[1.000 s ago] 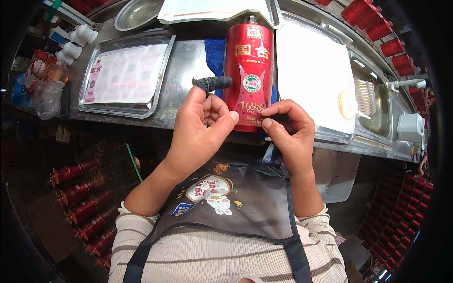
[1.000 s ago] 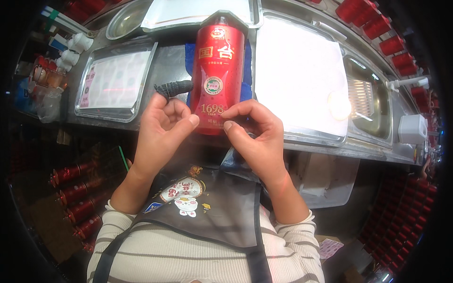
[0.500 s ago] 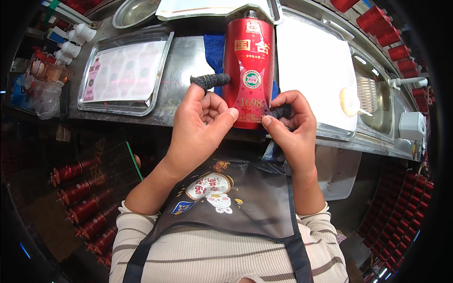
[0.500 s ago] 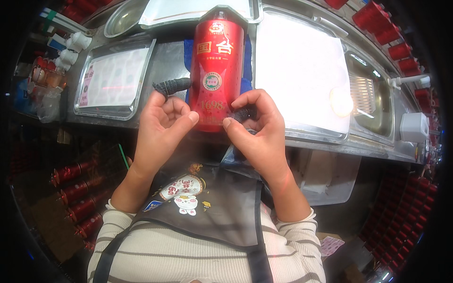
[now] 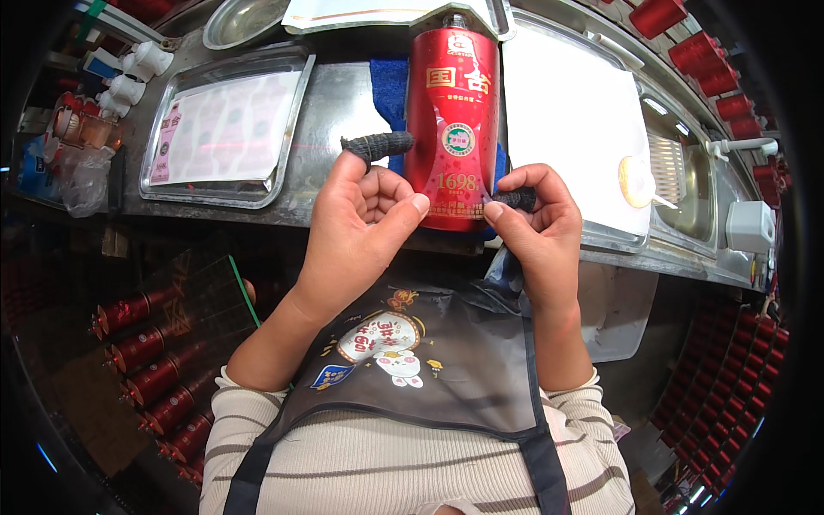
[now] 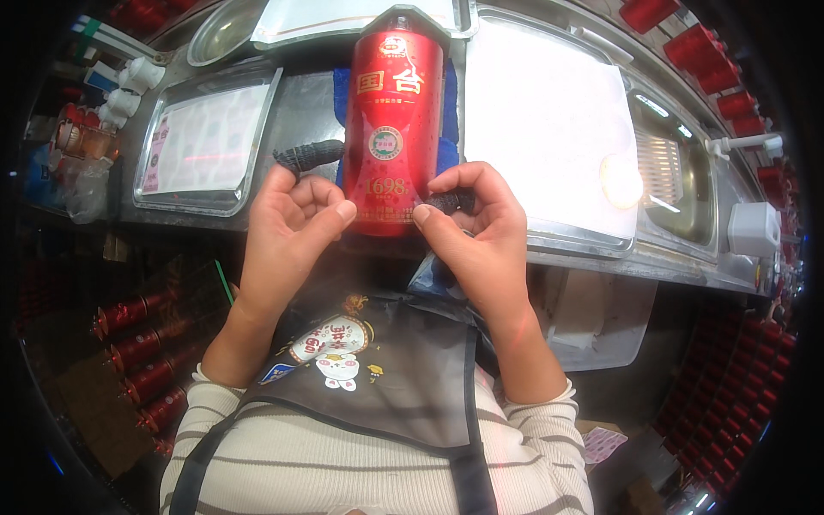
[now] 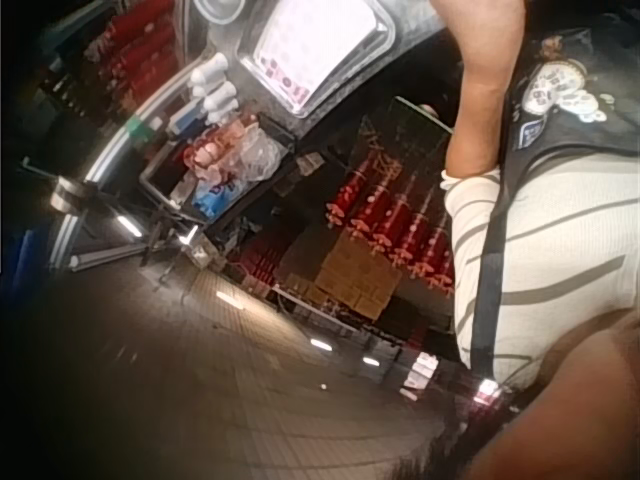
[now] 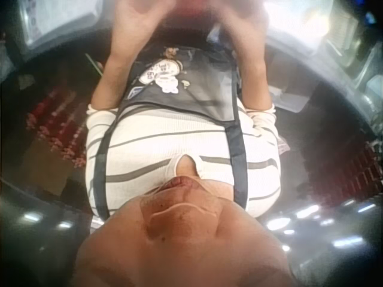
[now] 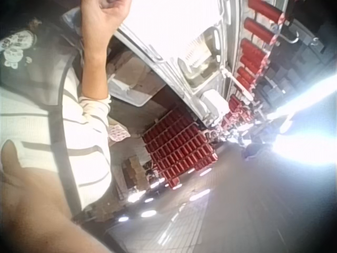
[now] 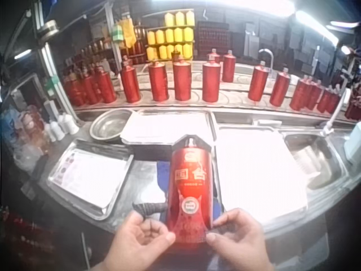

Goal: The person applies a gold foil seal to the neck of a red cylindrical bottle, then places a red paper label around the bottle's body. They smooth the label and apply a thin gold strip to the bottle's base edge.

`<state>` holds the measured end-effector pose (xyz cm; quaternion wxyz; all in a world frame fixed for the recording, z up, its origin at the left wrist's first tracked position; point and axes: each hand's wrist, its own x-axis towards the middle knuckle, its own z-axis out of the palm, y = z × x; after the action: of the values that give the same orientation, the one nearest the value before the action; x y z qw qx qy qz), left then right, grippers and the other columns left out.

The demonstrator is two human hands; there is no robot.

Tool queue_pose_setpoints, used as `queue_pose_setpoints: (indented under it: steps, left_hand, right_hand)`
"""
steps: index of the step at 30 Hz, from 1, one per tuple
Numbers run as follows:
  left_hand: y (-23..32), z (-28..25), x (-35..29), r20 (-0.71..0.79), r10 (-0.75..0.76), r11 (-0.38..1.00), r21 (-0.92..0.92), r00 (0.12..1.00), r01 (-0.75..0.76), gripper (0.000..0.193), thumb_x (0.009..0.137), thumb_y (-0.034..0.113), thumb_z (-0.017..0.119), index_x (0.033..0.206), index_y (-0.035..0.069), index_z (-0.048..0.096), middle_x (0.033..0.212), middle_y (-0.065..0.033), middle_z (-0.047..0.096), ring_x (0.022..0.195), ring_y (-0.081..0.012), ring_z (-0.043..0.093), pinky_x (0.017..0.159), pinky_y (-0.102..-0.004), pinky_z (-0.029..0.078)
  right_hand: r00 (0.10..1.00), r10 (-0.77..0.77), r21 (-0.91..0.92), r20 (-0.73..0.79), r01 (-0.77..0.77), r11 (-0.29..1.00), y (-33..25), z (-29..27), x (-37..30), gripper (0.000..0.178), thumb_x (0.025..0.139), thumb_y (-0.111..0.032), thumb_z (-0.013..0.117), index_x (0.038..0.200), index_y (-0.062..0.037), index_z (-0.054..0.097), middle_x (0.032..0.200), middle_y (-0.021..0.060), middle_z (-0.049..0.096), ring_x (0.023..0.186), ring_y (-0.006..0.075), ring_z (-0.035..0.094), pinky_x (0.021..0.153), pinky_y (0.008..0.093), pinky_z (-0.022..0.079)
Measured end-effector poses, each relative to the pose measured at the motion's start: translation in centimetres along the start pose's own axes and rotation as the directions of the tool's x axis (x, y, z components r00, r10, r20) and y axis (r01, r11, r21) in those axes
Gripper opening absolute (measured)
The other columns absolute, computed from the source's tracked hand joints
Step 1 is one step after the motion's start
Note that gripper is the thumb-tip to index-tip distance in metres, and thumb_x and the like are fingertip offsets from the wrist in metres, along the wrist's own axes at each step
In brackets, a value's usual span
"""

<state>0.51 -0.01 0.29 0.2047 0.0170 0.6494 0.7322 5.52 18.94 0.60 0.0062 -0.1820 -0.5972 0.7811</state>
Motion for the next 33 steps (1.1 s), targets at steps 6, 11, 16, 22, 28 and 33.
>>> queue_pose_setpoints:
  steps: [6, 11, 16, 22, 28, 33]
  left_hand:
    - [0.2, 0.2, 0.0, 0.015, 0.000, 1.000, 0.017, 1.000, 0.000, 0.032, 0.089, 0.001, 0.070, 0.113, 0.000, 0.048, 0.087, -0.0018, 0.063, 0.072, -0.0015, 0.057, 0.065, -0.0170, 0.047]
    - [0.6, 0.4, 0.0, 0.010, 0.011, 1.000, -0.012, 1.000, -0.011, 0.031, 0.089, -0.001, 0.068, 0.113, 0.000, 0.048, 0.088, -0.0021, 0.063, 0.073, -0.0015, 0.057, 0.065, -0.0175, 0.047]
    - [1.2, 0.2, -0.1, 0.009, 0.035, 0.999, -0.041, 0.999, -0.035, 0.028, 0.089, -0.001, 0.067, 0.106, 0.001, 0.046, 0.088, -0.0026, 0.063, 0.073, -0.0019, 0.057, 0.065, -0.0178, 0.047]
    - [0.1, -0.1, 0.2, 0.014, 0.035, 0.999, -0.020, 0.999, -0.034, 0.029, 0.089, 0.000, 0.067, 0.110, 0.001, 0.048, 0.087, -0.0021, 0.063, 0.073, -0.0022, 0.057, 0.065, -0.0180, 0.047]
    - [-0.1, -0.1, 0.3, 0.012, 0.018, 1.000, 0.013, 1.000, -0.018, 0.031, 0.088, 0.000, 0.068, 0.113, 0.000, 0.049, 0.086, -0.0015, 0.062, 0.072, -0.0021, 0.057, 0.065, -0.0176, 0.047]
    - [0.0, 0.0, 0.3, 0.011, 0.025, 0.999, 0.030, 1.000, -0.025, 0.032, 0.088, 0.000, 0.068, 0.114, 0.000, 0.049, 0.085, -0.0009, 0.062, 0.072, -0.0016, 0.056, 0.064, -0.0174, 0.047]
  right_hand:
    - [1.000, -0.002, -0.019, 0.027, 0.003, 1.000, -0.4, -0.1, -0.1, 0.023, 0.086, 0.006, 0.067, 0.106, 0.0009, 0.056, 0.094, 0.0006, 0.058, 0.071, -0.0021, 0.054, 0.063, 0.0121, 0.043]
    - [0.999, -0.035, -0.010, 0.020, 0.035, 0.999, -0.5, 0.0, -0.3, 0.023, 0.085, 0.006, 0.067, 0.105, 0.0005, 0.056, 0.093, -0.0002, 0.057, 0.071, -0.0028, 0.052, 0.062, 0.0123, 0.042]
    - [1.000, -0.024, -0.007, 0.019, 0.024, 1.000, -0.7, 0.0, -0.3, 0.023, 0.085, 0.006, 0.067, 0.105, 0.0004, 0.057, 0.093, -0.0007, 0.057, 0.070, -0.0034, 0.051, 0.061, 0.0121, 0.040]
    - [1.000, -0.004, -0.019, 0.021, 0.005, 1.000, -0.2, 0.1, 0.0, 0.024, 0.085, 0.007, 0.066, 0.106, 0.0006, 0.057, 0.094, -0.0011, 0.057, 0.066, -0.0049, 0.049, 0.057, 0.0112, 0.038]
    - [1.000, -0.019, -0.061, 0.020, 0.021, 0.998, -0.3, 0.0, 0.0, 0.024, 0.085, 0.008, 0.067, 0.105, 0.0000, 0.057, 0.094, -0.0022, 0.056, 0.062, -0.0067, 0.043, 0.054, 0.0108, 0.033]
    - [1.000, -0.007, -0.070, 0.022, 0.009, 0.998, -0.3, 0.0, 0.0, 0.024, 0.084, 0.007, 0.067, 0.105, -0.0008, 0.058, 0.093, -0.0031, 0.056, 0.060, -0.0073, 0.041, 0.053, 0.0105, 0.031]
